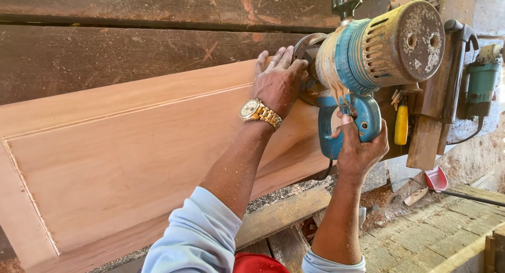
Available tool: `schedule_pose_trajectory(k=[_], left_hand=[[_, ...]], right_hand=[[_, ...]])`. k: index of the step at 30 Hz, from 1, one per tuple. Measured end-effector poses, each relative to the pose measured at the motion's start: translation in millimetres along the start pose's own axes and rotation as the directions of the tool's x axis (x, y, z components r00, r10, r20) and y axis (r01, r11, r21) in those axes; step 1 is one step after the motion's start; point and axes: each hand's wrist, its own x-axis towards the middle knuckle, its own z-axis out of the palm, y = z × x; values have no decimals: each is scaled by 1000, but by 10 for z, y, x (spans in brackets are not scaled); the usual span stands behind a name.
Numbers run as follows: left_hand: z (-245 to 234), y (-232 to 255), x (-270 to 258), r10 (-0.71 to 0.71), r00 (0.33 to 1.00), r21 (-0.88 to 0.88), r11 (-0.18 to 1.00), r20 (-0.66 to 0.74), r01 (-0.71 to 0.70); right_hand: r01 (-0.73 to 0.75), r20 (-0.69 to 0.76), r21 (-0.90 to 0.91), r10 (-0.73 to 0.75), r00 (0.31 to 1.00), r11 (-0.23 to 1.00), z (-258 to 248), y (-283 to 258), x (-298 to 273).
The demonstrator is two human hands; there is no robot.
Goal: Routing and sanding a wooden panel using power tools in a workshop environment.
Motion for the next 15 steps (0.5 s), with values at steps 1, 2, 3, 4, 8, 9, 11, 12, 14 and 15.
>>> schedule_pose_trajectory(k=[1, 2, 3, 4, 8, 9, 11, 12, 14, 15], left_hand=[[-7, 0, 4, 0, 1000, 1, 1000, -2, 0], [-11, 2, 6, 1, 1000, -3, 1000, -4, -1], [-12, 2, 8, 2, 1000, -6, 1000, -6, -2], [-15, 0, 9, 0, 1000, -6, 1000, -7, 0], [-28, 5, -4, -4, 1000, -17, 1000, -13, 4], [-35, 11, -13, -7, 1000, -20, 1000, -19, 6], [-12, 10, -7, -7, 1000, -22, 1000, -27, 6], [-4, 5, -8, -9, 999, -23, 1000, -35, 9], [-7, 4, -7, -10, 999, -21, 1000, -36, 9], [-5, 4, -11, -10, 999, -21, 1000, -35, 10]], right_hand=[[2, 1, 1, -2, 1000, 1000, 4, -6, 1], [-7, 0, 5, 7, 1000, 1000, 6, -11, -2], [-17, -1, 8, 17, 1000, 1000, 8, -14, -5], [-17, 2, 8, 17, 1000, 1000, 12, -6, -2], [-20, -8, 30, 21, 1000, 999, 12, 24, -6], [-13, -8, 33, 13, 1000, 999, 7, 28, -11], [-13, 1, 35, 13, 1000, 999, 0, 22, -7], [-15, 13, 37, 14, 1000, 999, 1, 20, -8], [-20, 14, 29, 20, 1000, 999, 2, 8, -12], [-26, 15, 20, 26, 1000, 999, -1, 3, -17]])
